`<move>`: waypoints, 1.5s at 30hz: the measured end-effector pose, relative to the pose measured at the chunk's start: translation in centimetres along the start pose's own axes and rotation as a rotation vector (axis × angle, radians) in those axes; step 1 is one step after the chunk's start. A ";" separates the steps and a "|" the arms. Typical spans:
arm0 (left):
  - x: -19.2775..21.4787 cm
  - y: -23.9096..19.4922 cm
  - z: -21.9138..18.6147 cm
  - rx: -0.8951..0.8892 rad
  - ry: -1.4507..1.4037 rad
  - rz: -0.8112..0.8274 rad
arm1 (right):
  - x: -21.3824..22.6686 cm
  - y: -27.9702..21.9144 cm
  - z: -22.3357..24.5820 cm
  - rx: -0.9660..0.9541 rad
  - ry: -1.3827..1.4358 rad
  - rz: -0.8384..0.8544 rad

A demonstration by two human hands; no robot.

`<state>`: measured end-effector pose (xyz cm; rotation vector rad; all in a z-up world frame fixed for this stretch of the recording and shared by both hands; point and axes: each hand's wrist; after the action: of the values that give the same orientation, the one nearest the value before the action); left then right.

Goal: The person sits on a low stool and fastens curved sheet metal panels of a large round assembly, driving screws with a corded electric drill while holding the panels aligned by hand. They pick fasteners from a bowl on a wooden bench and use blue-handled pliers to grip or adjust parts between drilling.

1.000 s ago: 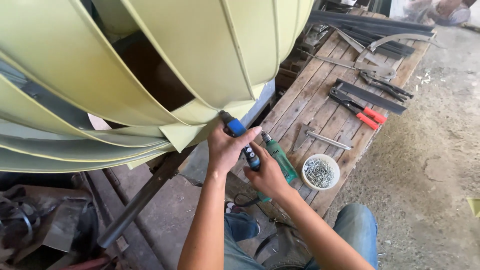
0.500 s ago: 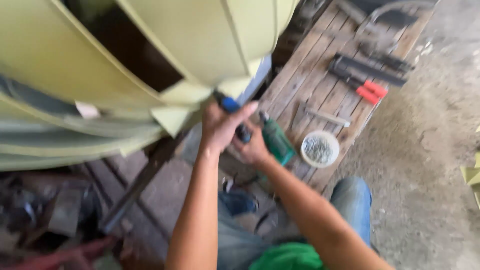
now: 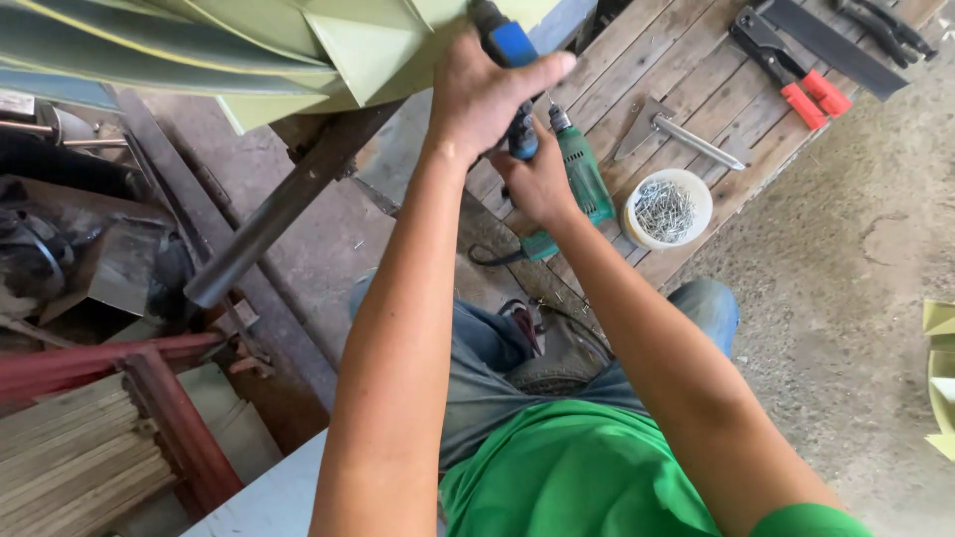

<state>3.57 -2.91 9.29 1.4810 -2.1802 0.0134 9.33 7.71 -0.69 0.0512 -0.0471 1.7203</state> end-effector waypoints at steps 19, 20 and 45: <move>0.5 0.3 -2.1 0.049 -0.015 -0.011 | -0.5 2.8 -6.8 0.272 0.177 -0.058; 0.4 0.4 -2.2 0.077 -0.039 -0.004 | -0.7 2.4 -6.1 0.272 0.183 -0.094; -0.2 -0.3 -3.8 0.136 -0.099 -0.088 | 0.7 0.6 -1.5 0.104 0.105 0.007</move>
<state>5.38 -1.79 12.43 1.6854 -2.2276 0.0606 8.66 8.40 -2.12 0.0377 0.1198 1.7289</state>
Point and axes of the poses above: each hand's wrist, its own y-axis towards the middle knuckle, its own x-axis out of the back of the hand, z = x × y, and after that the axes turned 10 degrees about z, right-handed
